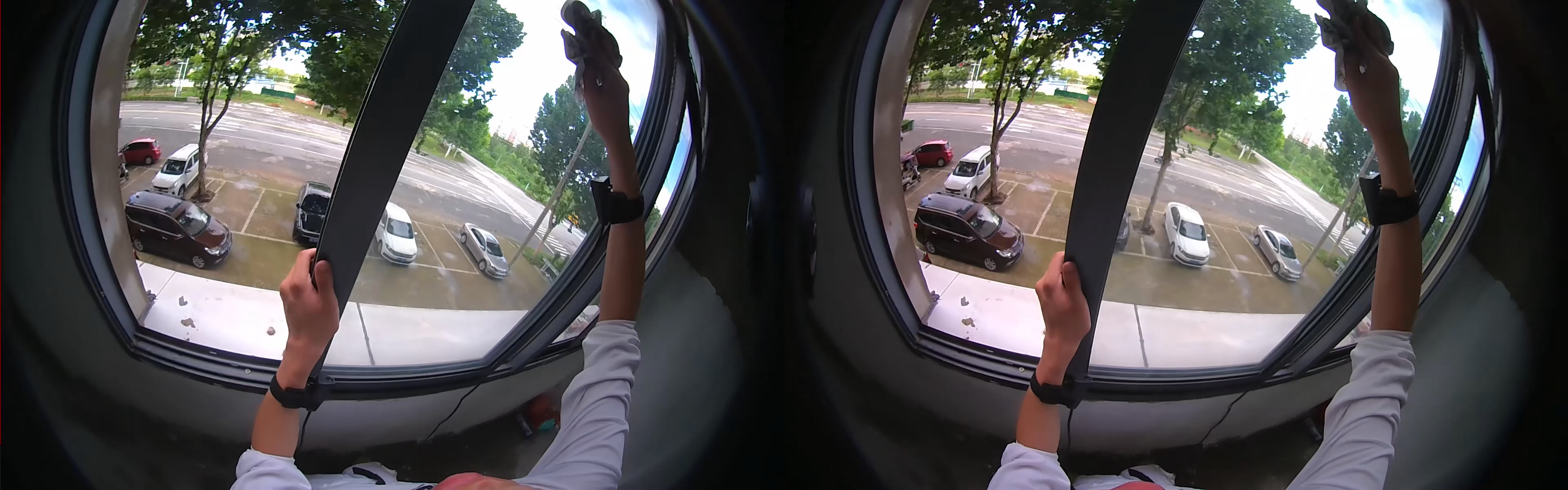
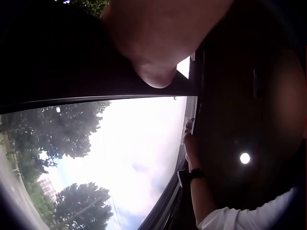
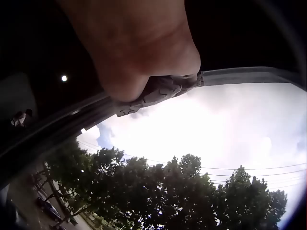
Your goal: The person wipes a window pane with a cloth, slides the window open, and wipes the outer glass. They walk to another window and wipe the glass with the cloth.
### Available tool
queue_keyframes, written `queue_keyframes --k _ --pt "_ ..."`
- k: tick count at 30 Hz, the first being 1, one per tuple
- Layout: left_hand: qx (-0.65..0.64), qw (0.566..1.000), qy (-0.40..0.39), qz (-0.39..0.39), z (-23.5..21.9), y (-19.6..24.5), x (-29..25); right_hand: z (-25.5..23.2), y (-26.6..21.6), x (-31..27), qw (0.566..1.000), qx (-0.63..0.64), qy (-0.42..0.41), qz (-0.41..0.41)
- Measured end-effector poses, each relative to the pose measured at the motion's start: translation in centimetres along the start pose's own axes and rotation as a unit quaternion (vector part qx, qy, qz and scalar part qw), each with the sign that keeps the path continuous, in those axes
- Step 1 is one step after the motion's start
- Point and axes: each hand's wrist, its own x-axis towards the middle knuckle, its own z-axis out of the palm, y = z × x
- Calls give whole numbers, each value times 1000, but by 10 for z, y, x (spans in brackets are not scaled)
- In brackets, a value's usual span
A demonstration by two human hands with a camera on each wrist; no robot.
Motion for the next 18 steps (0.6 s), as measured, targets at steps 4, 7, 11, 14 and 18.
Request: queue_keyframes --k 4,7,11,14,18 --pt "13 1000 -5 -2 -1 -2 0 4 -47 -18 997 27 9 -75" --pt "8 1000 -7 9 0 -4 0 11 -119 -84 973 24 -34 -225" --pt "8 1000 -10 4 0 -3 0 20 -140 -161 946 56 -105 -302" --pt "13 1000 -9 7 0 -3 -1 21 -125 -145 944 44 -65 -320" --pt "16 999 3 29 2 -5 -1 18 -90 -60 979 31 59 -191"
